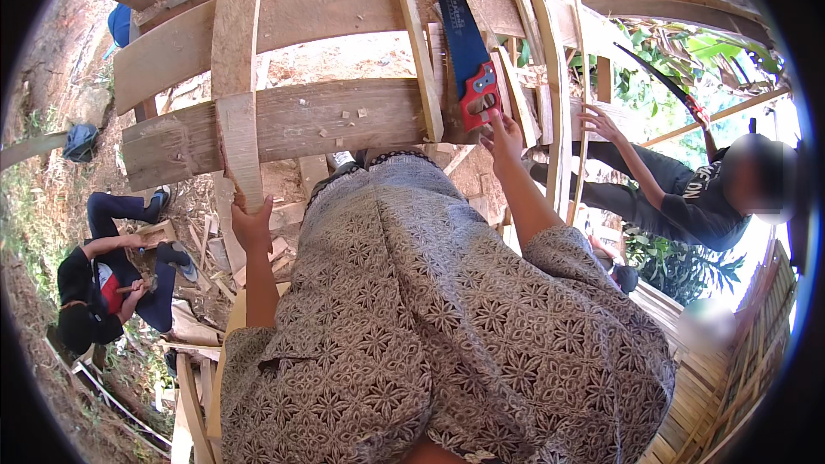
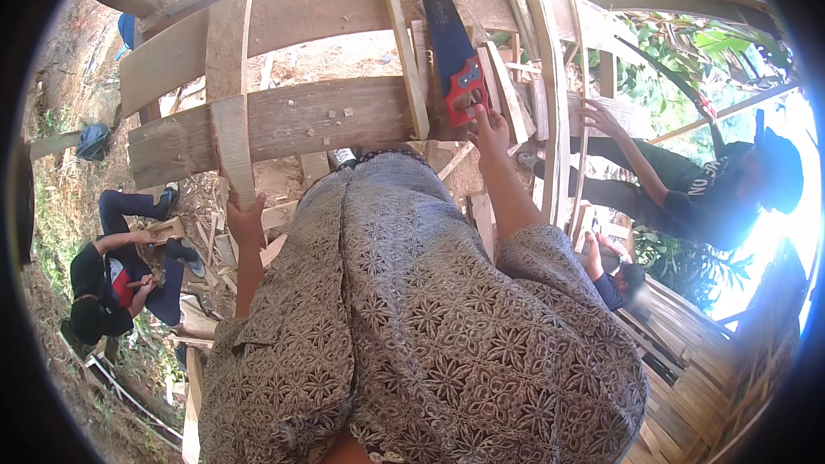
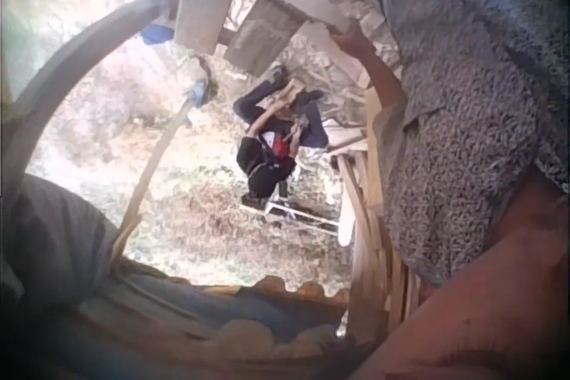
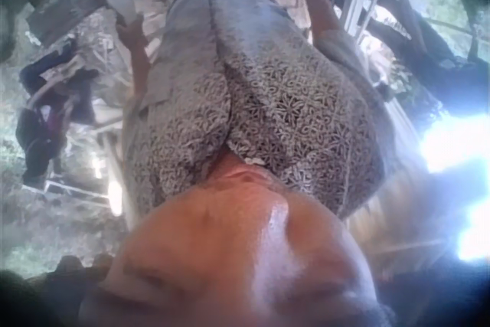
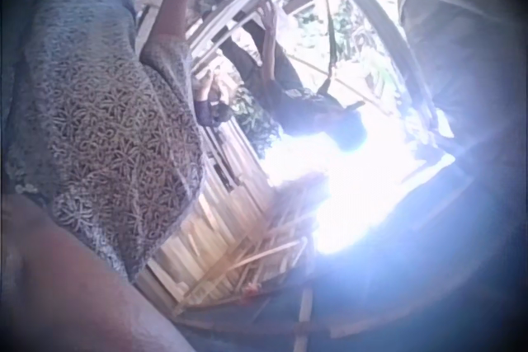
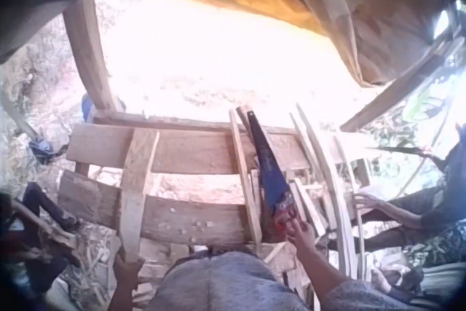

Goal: The person uses a hand saw to cut a piece of wood clamped to a wooden workbench. They hold the wood with one hand and saw with the other, then inspect the cut piece. Other people are visible in the background working with wood.

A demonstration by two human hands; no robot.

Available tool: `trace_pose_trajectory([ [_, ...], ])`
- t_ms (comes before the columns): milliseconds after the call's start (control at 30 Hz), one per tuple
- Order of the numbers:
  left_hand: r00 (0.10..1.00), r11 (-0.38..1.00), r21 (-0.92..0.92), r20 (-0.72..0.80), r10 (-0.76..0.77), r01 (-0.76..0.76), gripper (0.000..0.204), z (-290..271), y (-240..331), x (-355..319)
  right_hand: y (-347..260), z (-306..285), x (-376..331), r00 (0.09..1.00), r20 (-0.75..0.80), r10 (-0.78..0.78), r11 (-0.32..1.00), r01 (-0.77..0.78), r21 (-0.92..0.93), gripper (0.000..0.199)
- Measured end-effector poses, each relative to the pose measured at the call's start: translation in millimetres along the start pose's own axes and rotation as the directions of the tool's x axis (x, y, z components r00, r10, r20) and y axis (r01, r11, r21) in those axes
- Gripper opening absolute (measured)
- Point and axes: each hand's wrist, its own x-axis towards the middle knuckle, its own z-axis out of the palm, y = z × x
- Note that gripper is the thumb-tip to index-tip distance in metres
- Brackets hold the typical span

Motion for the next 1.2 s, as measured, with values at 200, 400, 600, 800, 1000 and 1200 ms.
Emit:
trace_pose_trajectory([
  [200, 0.945, 0.942, 0.322, -0.268, 0.189, -0.097, 0.131, 6, 10, -5, -7, -14, 29, 0.968, 0.233, 0.096, 0.978, -0.135, 0.156, 0.041],
  [400, 0.791, 0.79, 0.517, -0.307, 0.53, -0.329, 0.132, 8, 40, 29, -90, 1, -25, 0.907, 0.412, -0.092, 0.939, -0.059, 0.34, 0.03],
  [600, 0.865, 0.899, 0.389, -0.362, 0.348, -0.199, 0.121, 23, 92, 67, -163, -1, -80, 0.814, 0.448, -0.371, 0.928, 0.348, 0.135, 0.017],
  [800, 0.852, 0.934, 0.324, -0.436, 0.29, -0.152, 0.107, 34, 106, 81, -197, -3, -114, 0.645, 0.588, -0.488, 0.849, 0.506, 0.15, 0.029],
  [1000, 0.826, 0.945, 0.276, -0.48, 0.294, -0.176, 0.096, 38, 107, 87, -191, 55, -121, 0.401, 0.806, -0.435, 0.592, 0.802, -0.08, 0.031],
  [1200, 0.807, 0.945, 0.257, -0.503, 0.31, -0.203, 0.092, 44, 120, 86, -171, 154, -114, 0.146, 0.921, -0.36, 0.452, 0.891, 0.036, 0.02],
])
